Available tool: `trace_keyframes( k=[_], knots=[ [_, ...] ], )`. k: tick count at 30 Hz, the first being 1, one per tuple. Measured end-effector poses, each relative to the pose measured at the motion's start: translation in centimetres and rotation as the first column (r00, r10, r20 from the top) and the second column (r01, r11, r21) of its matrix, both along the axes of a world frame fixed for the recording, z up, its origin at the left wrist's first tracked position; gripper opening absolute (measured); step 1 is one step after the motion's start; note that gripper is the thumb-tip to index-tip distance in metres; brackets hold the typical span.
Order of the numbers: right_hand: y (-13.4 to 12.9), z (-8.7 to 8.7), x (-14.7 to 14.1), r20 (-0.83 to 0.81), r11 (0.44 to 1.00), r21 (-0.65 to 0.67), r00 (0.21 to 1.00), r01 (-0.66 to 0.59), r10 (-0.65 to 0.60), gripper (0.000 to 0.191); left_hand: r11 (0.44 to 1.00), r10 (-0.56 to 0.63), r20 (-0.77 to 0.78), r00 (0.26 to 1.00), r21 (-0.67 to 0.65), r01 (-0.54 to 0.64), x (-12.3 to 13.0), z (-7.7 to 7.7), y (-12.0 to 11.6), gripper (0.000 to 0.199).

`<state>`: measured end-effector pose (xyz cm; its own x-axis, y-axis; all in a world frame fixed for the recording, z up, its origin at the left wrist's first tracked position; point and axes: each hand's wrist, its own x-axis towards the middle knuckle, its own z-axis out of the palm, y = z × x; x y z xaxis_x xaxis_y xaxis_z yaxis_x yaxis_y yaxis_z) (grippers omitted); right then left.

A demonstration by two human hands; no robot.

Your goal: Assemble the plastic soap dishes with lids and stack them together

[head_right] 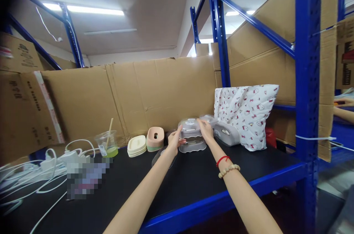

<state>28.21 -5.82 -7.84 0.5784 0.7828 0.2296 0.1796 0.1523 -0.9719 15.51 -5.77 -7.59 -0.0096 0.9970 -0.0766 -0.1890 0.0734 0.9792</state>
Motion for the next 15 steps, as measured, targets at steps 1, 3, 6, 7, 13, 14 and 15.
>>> trace_keyframes(
  k=[1,3,6,7,13,14,15],
  knots=[
    [0.1,-0.1,0.0,0.005,1.0,-0.011,1.0,0.002,-0.002,0.044,1.0,0.018,-0.018,1.0,0.018,-0.018,0.0,-0.3,0.1,0.044],
    [0.1,-0.2,0.0,0.023,0.999,-0.032,1.0,-0.013,0.014,0.051,0.997,0.045,-0.076,0.996,0.059,-0.041,-0.2,-0.7,0.4,0.039],
    [0.0,-0.1,-0.1,0.123,0.999,-0.014,0.992,-0.04,0.042,0.059,0.996,0.02,-0.169,0.985,0.092,-0.004,-0.7,-1.3,0.8,0.036],
    [0.1,-0.1,0.0,0.156,0.999,-0.011,0.987,-0.043,0.044,0.06,0.995,0.006,-0.191,0.982,0.097,0.012,-0.9,-1.5,0.9,0.036],
    [0.4,-1.2,0.4,0.223,0.998,0.039,0.974,-0.046,0.036,0.06,0.987,-0.023,-0.328,0.944,0.142,0.074,-1.8,-2.2,1.5,0.04],
    [0.4,-1.4,0.4,0.236,0.998,0.05,0.971,-0.049,0.036,0.06,0.986,-0.028,-0.358,0.933,0.144,0.084,-2.0,-2.3,1.5,0.04],
    [0.5,-1.5,0.5,0.25,0.998,0.048,0.967,-0.051,0.037,0.059,0.986,-0.035,-0.384,0.923,0.14,0.096,-2.1,-2.3,1.6,0.041]
  ],
)
